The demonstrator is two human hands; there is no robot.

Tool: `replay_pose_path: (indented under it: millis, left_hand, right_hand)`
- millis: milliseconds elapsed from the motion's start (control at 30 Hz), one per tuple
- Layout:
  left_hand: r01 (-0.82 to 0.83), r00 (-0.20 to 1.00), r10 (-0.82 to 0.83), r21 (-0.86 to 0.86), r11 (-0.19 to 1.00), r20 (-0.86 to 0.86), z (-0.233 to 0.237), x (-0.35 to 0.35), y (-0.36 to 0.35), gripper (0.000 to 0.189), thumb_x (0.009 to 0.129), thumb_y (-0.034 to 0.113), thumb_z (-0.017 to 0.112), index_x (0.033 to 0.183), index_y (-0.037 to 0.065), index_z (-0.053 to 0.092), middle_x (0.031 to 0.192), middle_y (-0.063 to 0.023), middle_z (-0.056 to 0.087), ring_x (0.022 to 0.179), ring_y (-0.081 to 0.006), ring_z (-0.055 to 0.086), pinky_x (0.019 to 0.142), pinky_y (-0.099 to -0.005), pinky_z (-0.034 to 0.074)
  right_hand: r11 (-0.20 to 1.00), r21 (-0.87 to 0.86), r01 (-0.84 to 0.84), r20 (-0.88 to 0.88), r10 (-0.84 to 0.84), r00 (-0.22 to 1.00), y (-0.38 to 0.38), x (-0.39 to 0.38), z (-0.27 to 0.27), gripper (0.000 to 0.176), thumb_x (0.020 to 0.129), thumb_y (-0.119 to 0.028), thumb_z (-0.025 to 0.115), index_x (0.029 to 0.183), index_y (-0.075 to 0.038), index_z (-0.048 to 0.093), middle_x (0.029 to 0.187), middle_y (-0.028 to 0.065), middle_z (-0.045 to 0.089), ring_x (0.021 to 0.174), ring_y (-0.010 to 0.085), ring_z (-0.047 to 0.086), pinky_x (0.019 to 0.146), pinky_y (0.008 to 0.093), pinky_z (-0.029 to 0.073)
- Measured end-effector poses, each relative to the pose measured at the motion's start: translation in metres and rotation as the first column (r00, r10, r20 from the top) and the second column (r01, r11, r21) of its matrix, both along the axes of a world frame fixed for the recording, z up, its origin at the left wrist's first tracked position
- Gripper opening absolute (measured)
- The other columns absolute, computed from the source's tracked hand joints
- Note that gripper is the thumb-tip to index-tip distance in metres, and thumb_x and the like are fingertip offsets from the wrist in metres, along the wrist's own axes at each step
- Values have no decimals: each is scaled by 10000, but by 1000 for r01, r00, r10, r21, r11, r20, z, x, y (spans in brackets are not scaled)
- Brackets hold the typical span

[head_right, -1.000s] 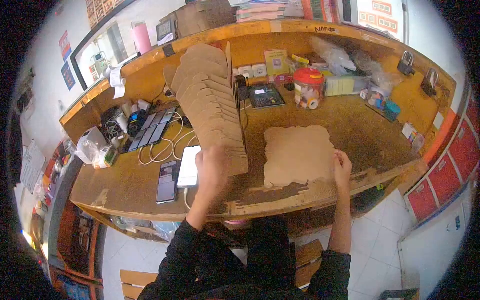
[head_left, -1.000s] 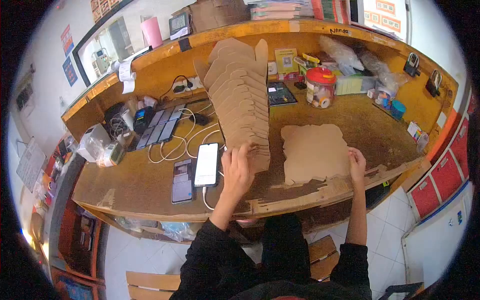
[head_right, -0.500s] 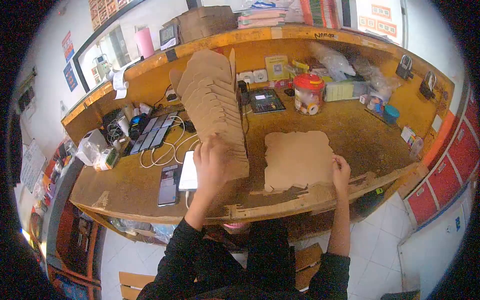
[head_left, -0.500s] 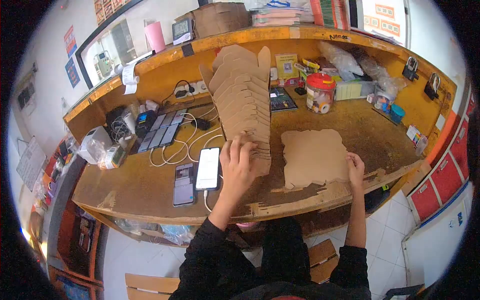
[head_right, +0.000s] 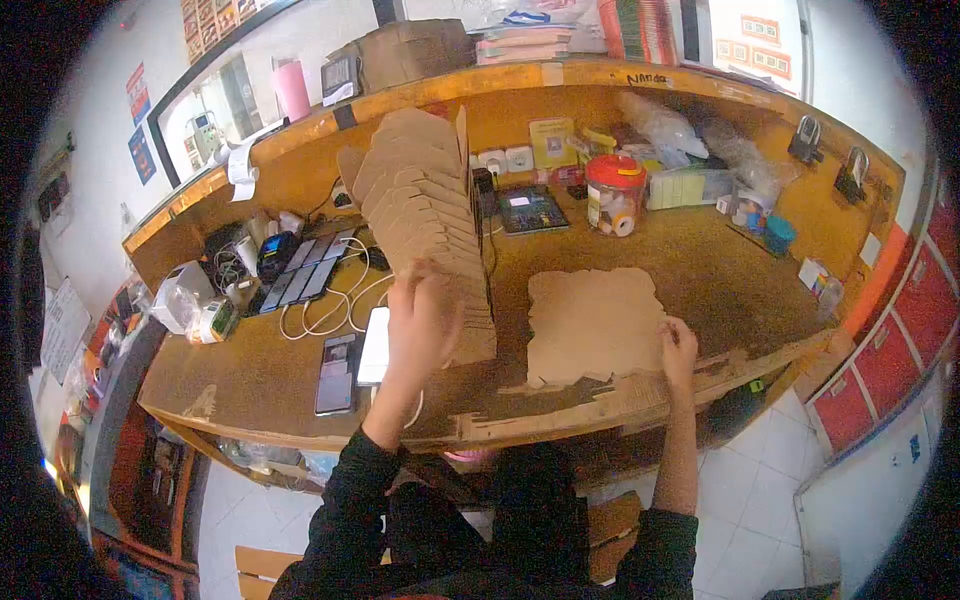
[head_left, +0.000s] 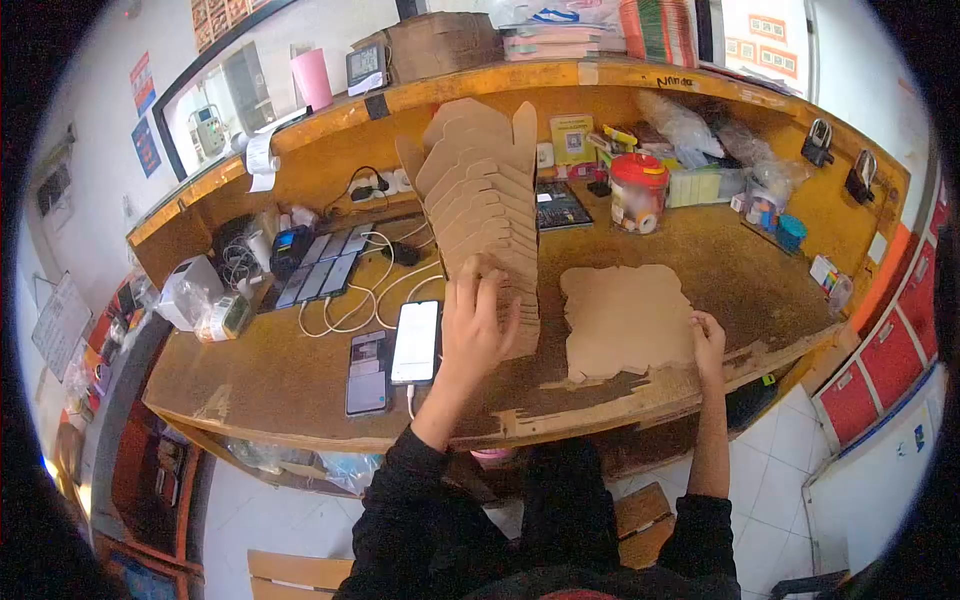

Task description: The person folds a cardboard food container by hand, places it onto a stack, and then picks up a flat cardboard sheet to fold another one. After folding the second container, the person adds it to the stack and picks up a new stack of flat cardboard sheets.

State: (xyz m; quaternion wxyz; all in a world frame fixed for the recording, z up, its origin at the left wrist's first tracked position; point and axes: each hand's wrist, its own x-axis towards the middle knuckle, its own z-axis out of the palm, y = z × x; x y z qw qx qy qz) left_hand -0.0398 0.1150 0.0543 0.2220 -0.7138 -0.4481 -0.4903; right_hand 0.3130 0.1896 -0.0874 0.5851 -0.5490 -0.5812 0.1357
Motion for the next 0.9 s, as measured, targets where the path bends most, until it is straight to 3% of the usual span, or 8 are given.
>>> replay_pose_path:
  millis: [167, 233, 333, 467, 633, 733, 900]
  left_hand:
    - [-23, 994, 32, 82, 996, -107, 12, -1, -1, 324, 623, 98, 633, 905, 42, 484, 1006, -148, 435, 901, -314, 425, 758, -378, 368]
    - [121, 992, -119, 27, 992, -44, 23, -1, -5, 355, 618, 88, 632, 938, 41, 487, 974, -143, 449, 874, -310, 431, 762, -358, 365]
    - [152, 983, -145, -58, 987, 110, 33, 1, -7, 384, 617, 75, 627, 975, 43, 490, 943, -132, 455, 852, -296, 429, 756, -348, 361]
    - [152, 984, -145, -66, 986, 104, 31, -1, -3, 415, 620, 62, 618, 1012, 46, 483, 938, -129, 450, 849, -283, 422, 742, -351, 361]
    - [37, 999, -34, 101, 994, -25, 31, -1, 2, 365, 616, 50, 612, 960, 45, 489, 951, -126, 463, 834, -281, 425, 733, -355, 363]
    - [48, 998, -42, 169, 985, -40, 35, 1, 3, 333, 610, 42, 606, 925, 52, 498, 984, -124, 473, 839, -287, 433, 737, -360, 366]
    - [23, 986, 7, 171, 985, -169, 38, 5, 0, 297, 655, 78, 578, 938, 38, 497, 1012, -143, 465, 874, -307, 437, 749, -355, 366]
  right_hand:
    - [999, 7, -36, -53, 37, 998, -1, -2, 2, 164, 773, -110, 505, 883, 3, 550, 795, 85, 580, 746, 155, 531, 696, 262, 403]
    - [999, 15, -47, -66, 48, 997, -1, -2, 1, 167, 775, -117, 506, 881, 4, 550, 800, 89, 583, 754, 163, 537, 703, 269, 404]
    - [999, 26, 20, 0, -20, 1000, 9, 6, -12, 177, 777, -131, 507, 876, 9, 549, 809, 91, 587, 767, 171, 542, 712, 283, 404]
    - [999, 37, -27, -13, 27, 1000, 10, 6, -13, 176, 781, -131, 501, 875, 9, 554, 809, 89, 587, 772, 173, 542, 712, 288, 405]
    - [1000, 9, -6, -15, 6, 1000, 1, 0, -2, 178, 783, -128, 498, 876, 11, 557, 802, 98, 586, 775, 174, 542, 709, 284, 406]
    - [1000, 17, -4, -13, 4, 1000, -1, -1, 0, 175, 783, -126, 499, 870, 15, 556, 799, 100, 586, 772, 175, 543, 703, 279, 408]
    - [999, 32, -10, -6, 10, 1000, 0, -2, 0, 176, 780, -128, 505, 867, 17, 553, 788, 96, 587, 762, 161, 542, 695, 269, 410]
